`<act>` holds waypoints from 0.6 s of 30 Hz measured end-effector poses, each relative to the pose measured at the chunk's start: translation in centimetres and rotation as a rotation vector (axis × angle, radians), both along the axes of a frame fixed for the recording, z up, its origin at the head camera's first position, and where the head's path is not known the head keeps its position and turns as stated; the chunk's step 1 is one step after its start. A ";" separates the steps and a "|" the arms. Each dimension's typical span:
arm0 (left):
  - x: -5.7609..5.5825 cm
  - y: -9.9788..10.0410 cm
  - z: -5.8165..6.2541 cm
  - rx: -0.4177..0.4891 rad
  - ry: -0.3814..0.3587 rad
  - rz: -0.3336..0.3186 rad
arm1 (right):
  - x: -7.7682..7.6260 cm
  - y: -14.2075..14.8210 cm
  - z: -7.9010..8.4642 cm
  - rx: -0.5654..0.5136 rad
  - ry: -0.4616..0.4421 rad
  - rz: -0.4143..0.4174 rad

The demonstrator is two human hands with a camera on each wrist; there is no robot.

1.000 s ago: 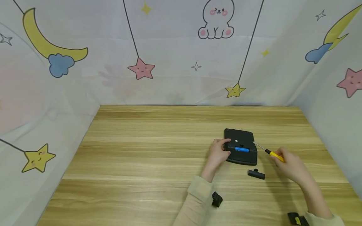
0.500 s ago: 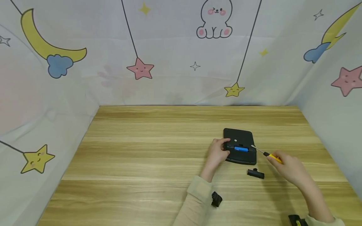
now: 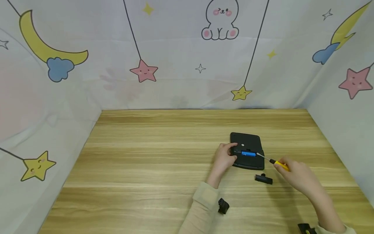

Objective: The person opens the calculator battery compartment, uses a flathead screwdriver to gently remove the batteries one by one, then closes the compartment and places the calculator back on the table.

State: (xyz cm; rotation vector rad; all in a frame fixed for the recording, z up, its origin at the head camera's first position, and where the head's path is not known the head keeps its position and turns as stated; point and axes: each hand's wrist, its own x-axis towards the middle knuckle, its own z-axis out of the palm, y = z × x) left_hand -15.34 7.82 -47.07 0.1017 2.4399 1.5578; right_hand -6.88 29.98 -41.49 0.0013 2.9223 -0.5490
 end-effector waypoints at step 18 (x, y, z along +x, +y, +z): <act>0.1 0.0 0.2 -0.003 -0.003 0.003 | 0.2 -1.5 1.1 0.090 0.050 0.022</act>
